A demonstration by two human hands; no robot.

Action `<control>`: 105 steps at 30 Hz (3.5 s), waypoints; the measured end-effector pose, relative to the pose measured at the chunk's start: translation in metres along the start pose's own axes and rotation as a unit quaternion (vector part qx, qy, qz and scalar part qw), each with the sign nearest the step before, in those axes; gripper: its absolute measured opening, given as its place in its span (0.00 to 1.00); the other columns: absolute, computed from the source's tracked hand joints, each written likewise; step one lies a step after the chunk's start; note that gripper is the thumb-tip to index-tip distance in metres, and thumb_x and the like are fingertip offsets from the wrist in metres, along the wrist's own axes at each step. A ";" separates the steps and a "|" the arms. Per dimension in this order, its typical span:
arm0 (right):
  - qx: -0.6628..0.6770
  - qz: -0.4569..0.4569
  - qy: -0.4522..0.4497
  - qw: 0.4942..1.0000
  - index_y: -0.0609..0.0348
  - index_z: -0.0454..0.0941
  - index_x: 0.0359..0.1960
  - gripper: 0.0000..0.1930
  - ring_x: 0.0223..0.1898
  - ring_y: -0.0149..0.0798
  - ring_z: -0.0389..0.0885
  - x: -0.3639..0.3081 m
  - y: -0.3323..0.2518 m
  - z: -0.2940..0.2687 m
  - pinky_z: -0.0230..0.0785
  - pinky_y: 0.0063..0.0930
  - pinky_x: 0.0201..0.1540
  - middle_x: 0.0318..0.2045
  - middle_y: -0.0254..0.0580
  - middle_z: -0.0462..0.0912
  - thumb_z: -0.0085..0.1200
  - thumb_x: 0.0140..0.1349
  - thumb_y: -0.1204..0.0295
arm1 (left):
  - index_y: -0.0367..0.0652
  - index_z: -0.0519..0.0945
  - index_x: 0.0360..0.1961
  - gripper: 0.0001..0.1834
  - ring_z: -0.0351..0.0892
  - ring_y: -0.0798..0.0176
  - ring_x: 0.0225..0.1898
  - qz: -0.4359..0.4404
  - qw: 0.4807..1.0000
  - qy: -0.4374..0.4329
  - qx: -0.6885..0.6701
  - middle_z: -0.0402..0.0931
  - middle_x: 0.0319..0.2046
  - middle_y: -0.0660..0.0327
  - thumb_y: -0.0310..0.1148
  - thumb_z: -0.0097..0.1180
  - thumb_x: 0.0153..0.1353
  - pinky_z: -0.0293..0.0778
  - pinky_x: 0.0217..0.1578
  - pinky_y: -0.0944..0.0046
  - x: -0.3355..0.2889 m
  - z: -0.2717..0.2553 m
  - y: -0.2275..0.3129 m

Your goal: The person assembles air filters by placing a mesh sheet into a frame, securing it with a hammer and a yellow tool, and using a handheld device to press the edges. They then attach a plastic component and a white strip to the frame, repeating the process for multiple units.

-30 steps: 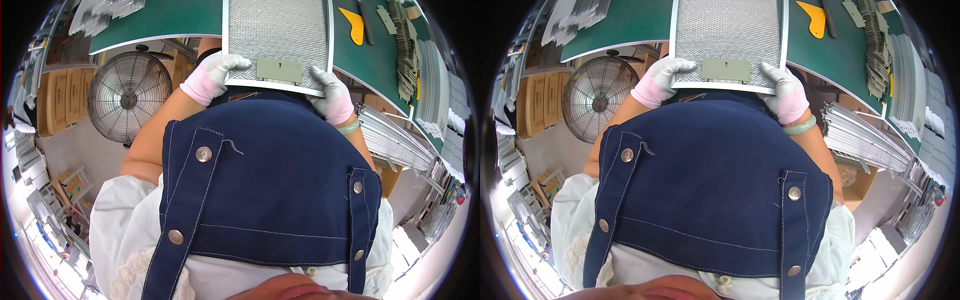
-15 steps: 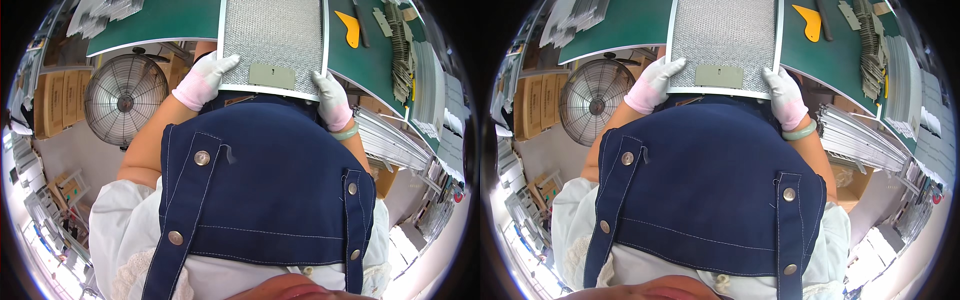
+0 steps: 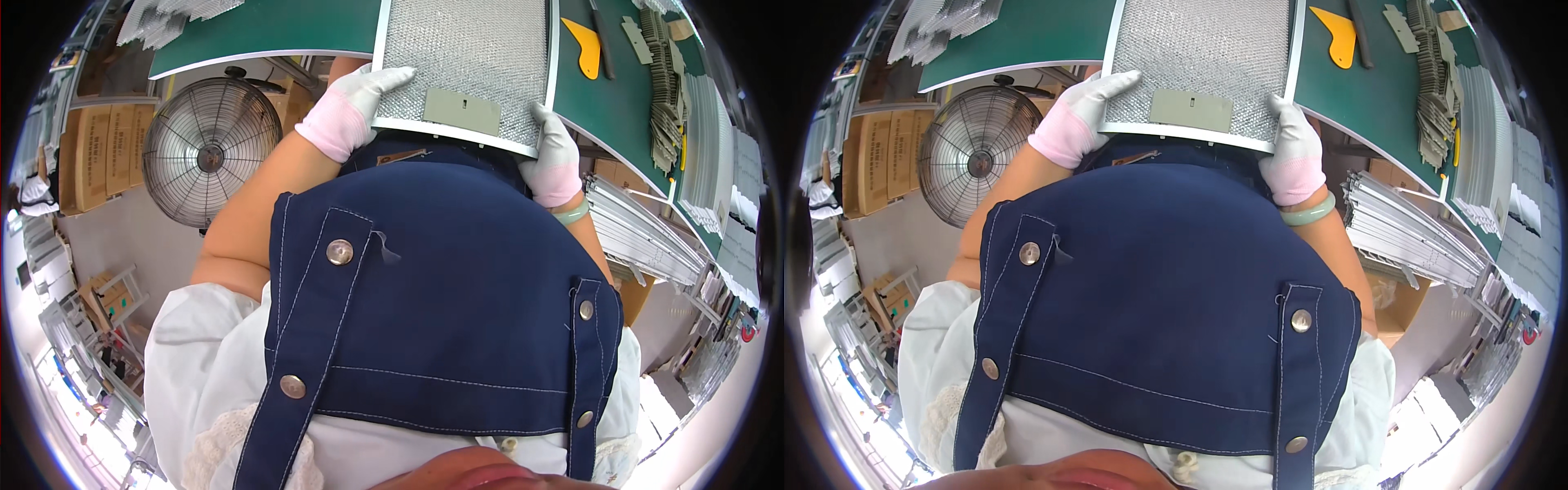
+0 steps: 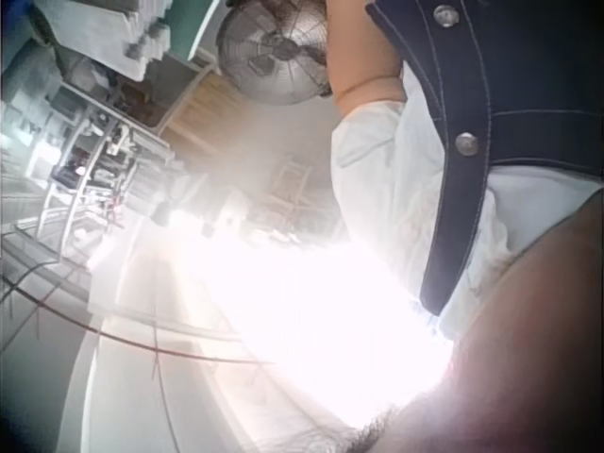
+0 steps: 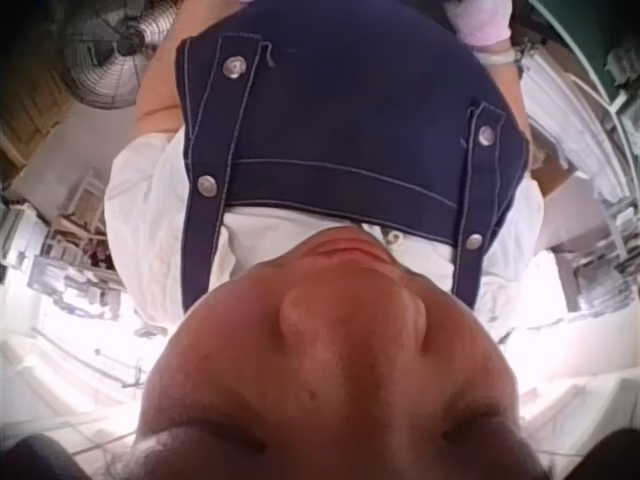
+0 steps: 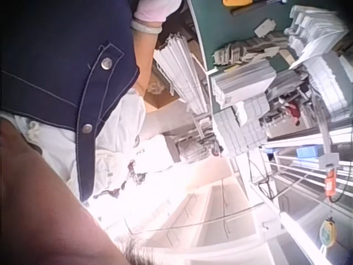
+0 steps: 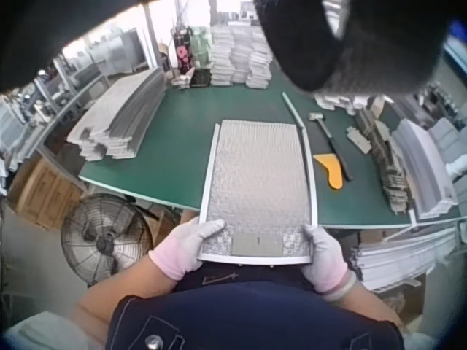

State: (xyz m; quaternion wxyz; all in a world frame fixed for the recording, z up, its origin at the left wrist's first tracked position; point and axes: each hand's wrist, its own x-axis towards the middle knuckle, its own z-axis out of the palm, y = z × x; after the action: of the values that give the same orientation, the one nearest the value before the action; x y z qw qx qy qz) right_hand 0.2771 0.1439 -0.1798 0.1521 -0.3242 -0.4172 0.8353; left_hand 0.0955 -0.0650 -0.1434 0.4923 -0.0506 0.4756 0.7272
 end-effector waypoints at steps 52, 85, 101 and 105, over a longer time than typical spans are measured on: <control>-0.251 -0.251 -0.194 0.914 0.70 0.58 0.65 0.29 0.59 0.38 0.71 -0.055 -0.083 0.024 0.59 0.35 0.65 0.59 0.46 0.73 0.53 0.69 0.65 | 0.31 0.68 0.60 0.24 0.73 0.68 0.51 0.382 0.871 -0.043 0.305 0.75 0.51 0.58 0.37 0.51 0.71 0.68 0.55 0.65 -0.038 0.076 0.162; -0.374 -0.256 -0.209 0.867 0.71 0.61 0.62 0.28 0.59 0.41 0.72 -0.077 -0.105 0.037 0.60 0.36 0.63 0.58 0.49 0.74 0.54 0.68 0.65 | 0.34 0.76 0.53 0.17 0.78 0.67 0.48 0.383 0.900 -0.196 0.067 0.80 0.47 0.60 0.34 0.53 0.69 0.71 0.53 0.66 -0.056 0.081 0.201; -0.405 -0.264 -0.225 0.846 0.74 0.60 0.63 0.30 0.60 0.43 0.71 -0.082 -0.102 0.046 0.58 0.37 0.65 0.58 0.52 0.73 0.53 0.68 0.64 | 0.39 0.75 0.48 0.13 0.73 0.76 0.44 0.484 0.822 0.091 0.285 0.76 0.41 0.67 0.37 0.53 0.71 0.70 0.48 0.71 -0.033 0.075 0.203; -0.370 -0.287 -0.226 0.854 0.74 0.59 0.64 0.31 0.60 0.44 0.71 -0.078 -0.094 0.044 0.58 0.37 0.65 0.58 0.53 0.73 0.53 0.68 0.63 | 0.37 0.76 0.43 0.10 0.72 0.74 0.39 0.404 0.885 -0.223 -0.054 0.76 0.37 0.69 0.35 0.53 0.70 0.69 0.44 0.71 -0.046 0.073 0.202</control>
State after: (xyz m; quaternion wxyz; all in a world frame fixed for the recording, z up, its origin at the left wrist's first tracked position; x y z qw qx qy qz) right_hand 0.3041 0.1340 -0.0536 0.1554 -0.0248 -0.7928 0.5888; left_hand -0.0069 -0.0544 0.0509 0.2454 0.2832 0.2920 0.8800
